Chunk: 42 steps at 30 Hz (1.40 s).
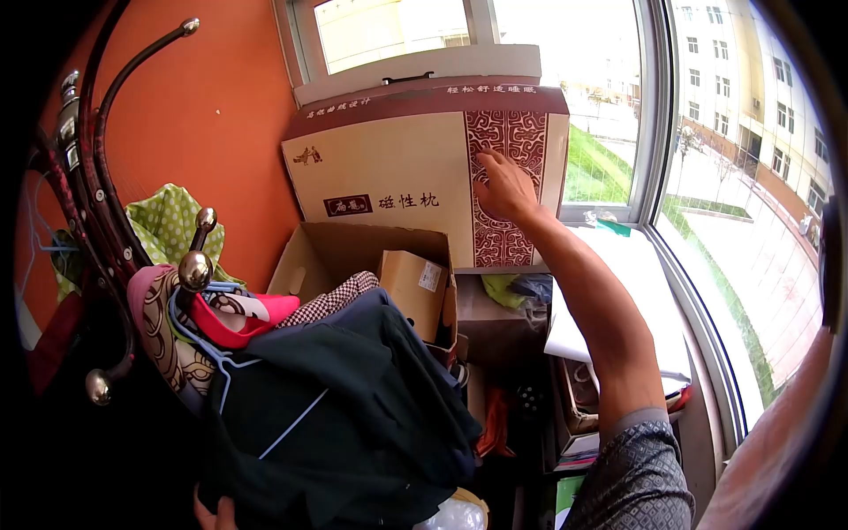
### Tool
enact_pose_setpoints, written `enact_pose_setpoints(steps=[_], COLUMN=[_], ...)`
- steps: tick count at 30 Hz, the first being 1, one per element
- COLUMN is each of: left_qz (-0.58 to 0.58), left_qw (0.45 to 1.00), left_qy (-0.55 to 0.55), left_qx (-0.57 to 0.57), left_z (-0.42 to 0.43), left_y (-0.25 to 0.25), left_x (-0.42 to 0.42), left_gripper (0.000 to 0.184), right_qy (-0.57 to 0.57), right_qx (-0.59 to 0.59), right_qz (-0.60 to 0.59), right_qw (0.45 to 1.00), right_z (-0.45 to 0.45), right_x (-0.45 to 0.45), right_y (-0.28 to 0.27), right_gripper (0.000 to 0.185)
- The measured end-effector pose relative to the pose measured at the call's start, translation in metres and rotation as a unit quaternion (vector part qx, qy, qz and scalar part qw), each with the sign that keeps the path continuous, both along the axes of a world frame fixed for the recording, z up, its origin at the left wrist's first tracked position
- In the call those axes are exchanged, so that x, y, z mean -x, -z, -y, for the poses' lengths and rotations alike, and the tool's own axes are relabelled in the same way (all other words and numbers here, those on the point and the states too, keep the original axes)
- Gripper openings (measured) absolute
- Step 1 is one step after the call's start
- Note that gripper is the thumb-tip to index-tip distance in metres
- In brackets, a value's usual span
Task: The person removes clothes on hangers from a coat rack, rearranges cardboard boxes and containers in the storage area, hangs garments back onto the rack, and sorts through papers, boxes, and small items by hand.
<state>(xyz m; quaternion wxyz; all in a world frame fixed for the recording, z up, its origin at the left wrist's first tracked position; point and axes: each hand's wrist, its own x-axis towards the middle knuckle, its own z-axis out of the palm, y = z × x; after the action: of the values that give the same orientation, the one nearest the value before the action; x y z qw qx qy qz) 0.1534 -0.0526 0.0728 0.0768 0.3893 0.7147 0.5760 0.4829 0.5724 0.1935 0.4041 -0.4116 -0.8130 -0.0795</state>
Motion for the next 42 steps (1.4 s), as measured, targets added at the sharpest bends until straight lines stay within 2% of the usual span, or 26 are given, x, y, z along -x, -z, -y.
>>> enact_pose_setpoints(steps=[1,3,9,12,17,21,25,27,31,34,36,37,40,42], left_qz=[-0.001,0.016,-0.011,0.002,0.016,0.005,0.027,0.020,0.025,0.029,-0.063,-0.064,-0.007,0.015], left_qw=[1.000,1.000,1.000,1.000,0.999,0.999,0.999,0.999,0.999,0.999,0.996,0.996,0.997,0.996], left_qy=[-0.003,-0.006,0.006,0.014,0.012,0.030,0.032,0.027,-0.006,-0.002,0.026,0.021,-0.019,-0.057], left_qx=[-0.002,0.007,0.012,0.016,0.040,0.022,0.024,0.012,0.040,0.035,0.063,0.062,0.073,0.070], left_z=[0.000,-0.001,-0.002,-0.005,-0.007,-0.008,-0.007,-0.004,0.002,0.017,0.027,0.023,0.027,0.044], left_y=[-0.001,-0.004,0.000,-0.004,-0.008,-0.001,0.008,0.018,0.009,0.016,0.018,0.018,0.002,0.014], left_x=[-0.001,-0.004,-0.004,-0.008,-0.008,0.001,0.010,0.019,0.016,0.029,0.036,0.031,0.020,0.023], left_gripper=[0.047,0.048,0.050,0.050,0.050,0.051,0.052,0.053,0.051,0.049,0.047,0.047,0.047,0.052], right_qy=[-0.003,-0.010,-0.004,0.012,0.047,0.079,0.091,0.140,0.180,0.175,0.164,0.163,0.140,0.096], right_qx=[-0.002,-0.084,-0.101,-0.069,-0.044,0.030,-0.013,-0.071,-0.070,-0.046,-0.040,-0.050,-0.068,-0.114], right_qz=[-0.001,-0.044,-0.048,-0.029,0.078,0.112,0.181,0.260,0.329,0.338,0.341,0.344,0.304,0.250], right_qw=[1.000,0.995,0.994,0.997,0.995,0.990,0.979,0.953,0.924,0.924,0.925,0.923,0.940,0.957], right_z=[-0.001,-0.005,0.011,0.023,0.027,0.040,0.031,0.018,-0.018,-0.041,-0.053,-0.063,-0.070,-0.071], right_x=[0.002,0.007,0.021,0.022,0.027,0.037,0.054,0.062,0.068,0.076,0.074,0.076,0.086,0.081], right_y=[0.004,0.010,0.012,0.011,0.007,-0.002,0.000,0.002,-0.008,-0.015,-0.004,-0.008,-0.003,-0.001], right_gripper=[0.055,0.047,0.044,0.050,0.068,0.070,0.071,0.074,0.076,0.086,0.087,0.087,0.081,0.071])
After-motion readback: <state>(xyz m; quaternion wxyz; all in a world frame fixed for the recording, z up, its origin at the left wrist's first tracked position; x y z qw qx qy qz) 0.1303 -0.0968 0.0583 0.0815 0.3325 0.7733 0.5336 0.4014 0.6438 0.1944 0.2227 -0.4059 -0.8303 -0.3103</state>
